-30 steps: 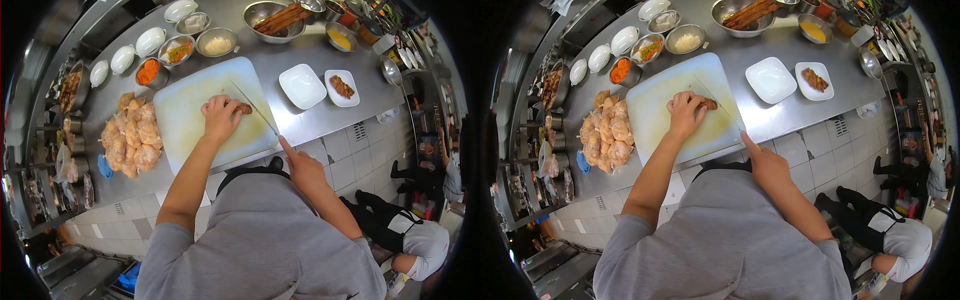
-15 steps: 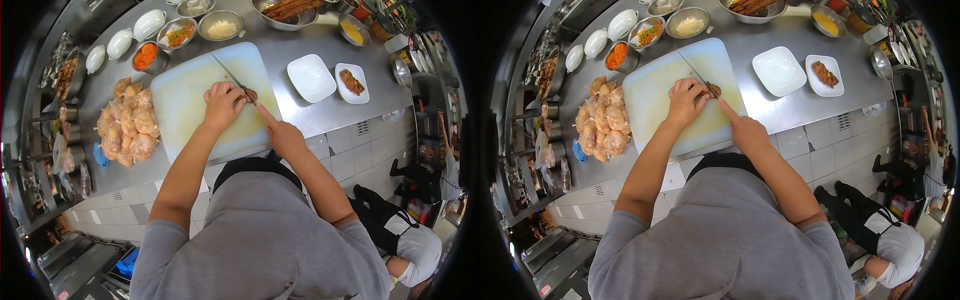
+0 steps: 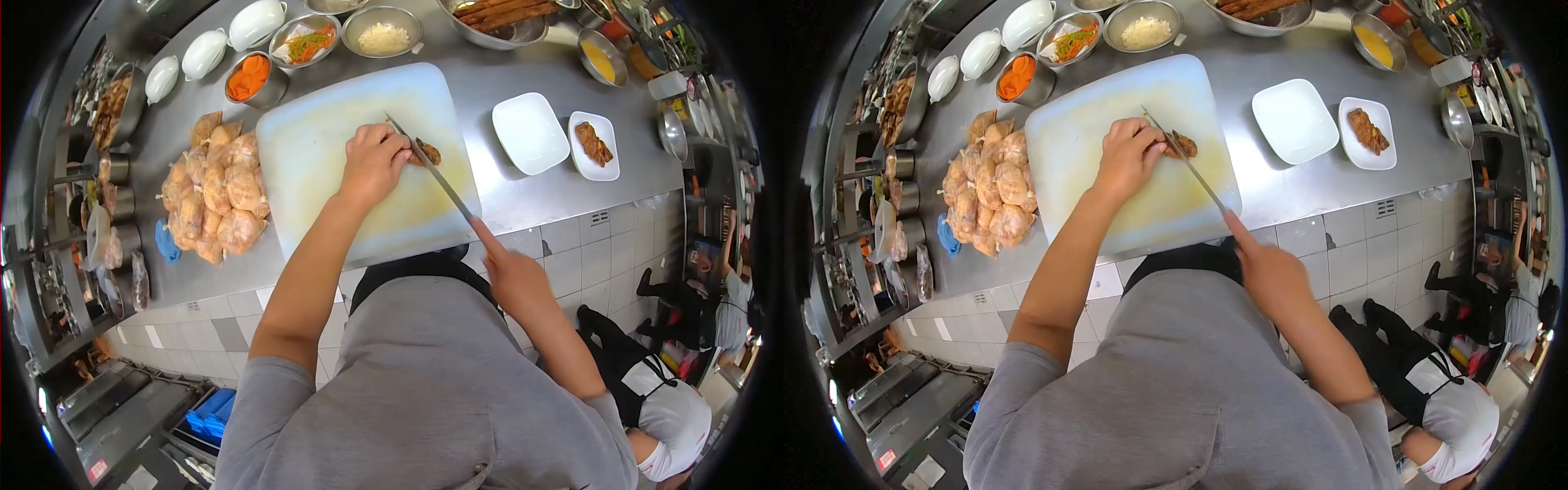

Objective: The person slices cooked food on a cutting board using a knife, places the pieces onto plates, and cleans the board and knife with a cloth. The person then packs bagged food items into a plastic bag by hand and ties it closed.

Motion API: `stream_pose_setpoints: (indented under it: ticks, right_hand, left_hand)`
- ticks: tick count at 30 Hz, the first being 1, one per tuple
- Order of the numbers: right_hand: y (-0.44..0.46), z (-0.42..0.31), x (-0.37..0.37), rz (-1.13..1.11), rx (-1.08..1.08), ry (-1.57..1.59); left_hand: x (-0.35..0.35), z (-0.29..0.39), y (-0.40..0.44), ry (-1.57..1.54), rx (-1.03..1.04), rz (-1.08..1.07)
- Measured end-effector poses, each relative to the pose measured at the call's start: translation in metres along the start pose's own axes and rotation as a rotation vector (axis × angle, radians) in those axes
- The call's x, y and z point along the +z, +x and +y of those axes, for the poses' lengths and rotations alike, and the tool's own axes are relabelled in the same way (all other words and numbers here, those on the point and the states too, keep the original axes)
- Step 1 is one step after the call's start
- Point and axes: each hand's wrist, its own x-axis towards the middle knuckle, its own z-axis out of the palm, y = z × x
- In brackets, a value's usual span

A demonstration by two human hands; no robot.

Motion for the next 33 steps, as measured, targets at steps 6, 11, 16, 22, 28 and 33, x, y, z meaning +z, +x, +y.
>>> stream_pose_setpoints:
  ticks: [6, 11, 16, 22, 28, 33]
  right_hand:
    - [0.112, -0.036, 0.013, 0.159, -0.14, 0.056]
    - [0.023, -0.032, -0.033, 0.061, -0.036, -0.061]
    - [-0.035, -0.023, -0.044, -0.064, 0.018, -0.109]
    - [0.097, -0.041, 0.026, 0.106, -0.081, -0.008]
    - [0.133, -0.06, 0.023, 0.044, -0.004, 0.02]
    - [0.131, -0.066, 0.033, 0.131, -0.076, -0.025]
  left_hand:
    - [-0.007, 0.0, 0.0, -0.057, 0.026, -0.028]
    - [-0.015, -0.005, -0.007, -0.037, -0.022, 0.025]
    - [-0.014, -0.014, -0.003, -0.002, -0.026, -0.008]
    - [-0.01, -0.016, -0.011, -0.11, -0.01, 0.005]
    - [-0.145, -0.067, -0.06, 0.334, -0.104, 0.508]
    - [-0.33, -0.331, -0.229, 0.755, -0.749, 0.905]
